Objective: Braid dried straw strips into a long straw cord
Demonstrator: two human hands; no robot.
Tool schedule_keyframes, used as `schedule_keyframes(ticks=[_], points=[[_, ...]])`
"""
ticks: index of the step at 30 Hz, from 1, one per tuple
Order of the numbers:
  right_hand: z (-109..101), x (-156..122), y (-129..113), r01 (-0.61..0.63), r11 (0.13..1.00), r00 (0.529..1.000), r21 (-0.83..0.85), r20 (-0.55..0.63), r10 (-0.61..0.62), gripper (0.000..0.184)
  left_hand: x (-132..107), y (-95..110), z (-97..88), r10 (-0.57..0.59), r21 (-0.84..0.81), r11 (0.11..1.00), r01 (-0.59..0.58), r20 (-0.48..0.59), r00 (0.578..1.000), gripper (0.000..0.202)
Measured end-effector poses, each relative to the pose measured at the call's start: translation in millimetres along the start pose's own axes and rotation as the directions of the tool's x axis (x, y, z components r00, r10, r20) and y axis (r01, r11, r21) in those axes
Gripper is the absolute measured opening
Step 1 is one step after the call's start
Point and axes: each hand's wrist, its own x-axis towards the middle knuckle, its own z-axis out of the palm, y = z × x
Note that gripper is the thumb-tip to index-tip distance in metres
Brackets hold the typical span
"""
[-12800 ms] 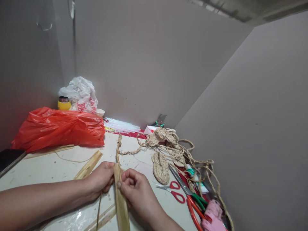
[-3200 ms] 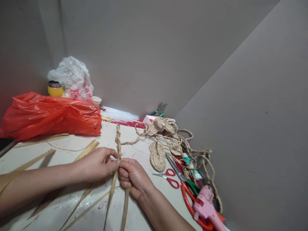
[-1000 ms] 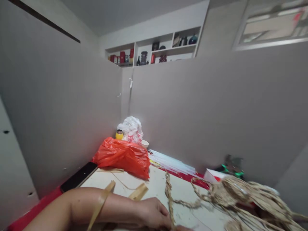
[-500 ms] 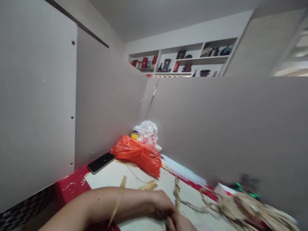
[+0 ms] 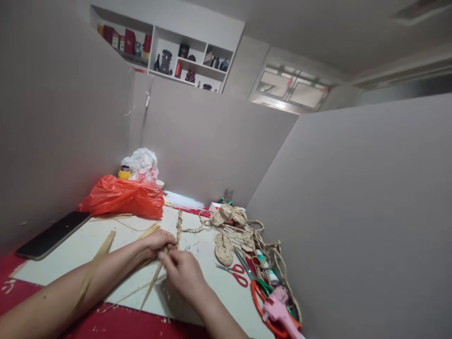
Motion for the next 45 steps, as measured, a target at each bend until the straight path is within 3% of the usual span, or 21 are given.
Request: schedule_keyframes(ticks=[2,3,5,7,12,14,18,25,30,37,45], points=[[-3.9,8.8,14.2,-0.100,0.967,0.970,0.235,-0.192,0.147,0.044,3.3,-4.1,-4.1,-0.023,-0.093,0.995,0.029,0.069,0.997,0.024],[-3.8,15.5,21.4,-0.140,0.931,0.950,0.336,-0.219,0.222,0.042,4.7,-5.0,-5.7,-0.027,-0.133,0.990,0.041,0.102,0.994,0.025],[1.1,29.4,33.3,-0.250,0.812,0.933,0.528,-0.094,0.348,0.040,6.6,-5.2,-7.8,-0.023,-0.185,0.982,0.047,0.131,0.991,0.027],[9.0,39.7,39.6,-0.319,0.727,0.924,0.608,0.028,0.382,0.043,7.2,-3.9,-8.8,-0.018,-0.199,0.979,0.045,0.135,0.991,0.030],[12.3,40.9,39.5,-0.402,0.471,0.913,0.785,0.302,0.276,0.040,5.1,0.8,-7.8,-0.020,-0.139,0.989,0.041,0.146,0.989,0.030],[7.6,37.3,40.3,-0.425,0.402,0.904,0.811,0.355,0.238,0.036,3.6,2.7,-6.6,-0.014,-0.123,0.992,0.032,0.145,0.989,0.032],[3.9,35.2,45.6,-0.483,0.381,0.876,0.789,0.427,0.225,0.032,1.1,4.2,-4.9,-0.010,-0.105,0.994,0.024,0.127,0.992,0.034],[1.2,38.8,52.4,-0.533,0.463,0.844,0.708,0.481,0.236,0.034,-5.1,5.5,-4.7,-0.018,-0.063,0.998,0.028,0.163,0.987,0.033],[-5.3,40.3,57.0,-0.554,0.467,0.831,0.690,0.495,0.254,0.038,-8.3,9.8,-3.1,0.006,0.016,1.000,-0.009,0.182,0.983,0.034],[-2.6,41.2,57.9,-0.583,0.387,0.813,0.715,0.508,0.286,0.031,-2.9,2.7,-0.4,0.113,0.238,0.963,-0.125,0.064,0.992,0.026],[6.4,38.7,50.3,-0.537,0.244,0.819,0.807,0.430,0.380,0.023,-11.1,12.3,2.9,0.278,0.594,0.785,-0.176,-0.084,0.957,0.021]])
